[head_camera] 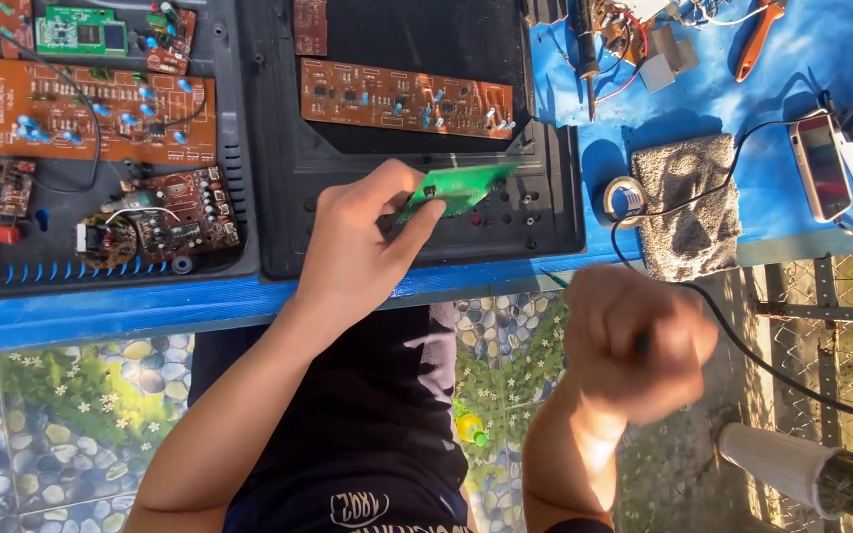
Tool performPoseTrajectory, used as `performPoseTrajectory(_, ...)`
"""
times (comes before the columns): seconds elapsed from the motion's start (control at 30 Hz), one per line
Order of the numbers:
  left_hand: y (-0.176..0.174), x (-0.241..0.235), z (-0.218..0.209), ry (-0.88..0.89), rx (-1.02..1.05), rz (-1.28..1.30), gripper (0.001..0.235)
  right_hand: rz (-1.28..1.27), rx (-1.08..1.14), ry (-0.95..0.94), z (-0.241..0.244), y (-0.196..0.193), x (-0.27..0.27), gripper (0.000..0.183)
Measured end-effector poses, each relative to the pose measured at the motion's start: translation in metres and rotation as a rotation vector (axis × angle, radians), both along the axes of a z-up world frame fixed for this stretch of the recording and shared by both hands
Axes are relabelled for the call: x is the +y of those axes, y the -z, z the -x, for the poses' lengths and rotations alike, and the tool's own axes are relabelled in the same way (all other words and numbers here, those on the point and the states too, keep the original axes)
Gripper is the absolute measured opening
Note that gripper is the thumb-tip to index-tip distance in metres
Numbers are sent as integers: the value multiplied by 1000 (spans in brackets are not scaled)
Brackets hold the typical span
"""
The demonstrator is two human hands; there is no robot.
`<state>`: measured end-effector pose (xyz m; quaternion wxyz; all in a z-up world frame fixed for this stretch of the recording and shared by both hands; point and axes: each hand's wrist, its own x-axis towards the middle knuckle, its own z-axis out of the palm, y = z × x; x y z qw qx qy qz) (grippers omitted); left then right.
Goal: The person cleans a green circuit board using a teal marker-like tool. They hold the board in their left hand and scrub its surface with the tool in their right hand, focusing on specific areas and flipping the board to clean different sides.
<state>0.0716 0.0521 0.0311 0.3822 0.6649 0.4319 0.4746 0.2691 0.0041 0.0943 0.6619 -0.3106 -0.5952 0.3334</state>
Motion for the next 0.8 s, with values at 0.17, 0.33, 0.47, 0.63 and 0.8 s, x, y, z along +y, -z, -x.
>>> performPoseTrajectory(0.17, 13, 14, -5, 35, 55, 32, 11, 99, 146, -133, -4, 1, 37, 49)
performPoseTrajectory(0.33, 17, 15, -6, 44, 79, -24, 8, 100, 267, -304, 18, 34, 67, 51)
performPoseTrajectory(0.47, 20, 16, -7, 22, -2, -17, 11, 2, 437, -366, 25, 48, 77, 54)
performPoseTrajectory(0.63, 16, 17, -8, 5, 21, -32, 12, -23, 317, -319, 25, 83, 80, 60)
performPoseTrajectory(0.8, 17, 18, -10, 3, 39, -47, 13, -84, 356, -372, 27, 84, 81, 55)
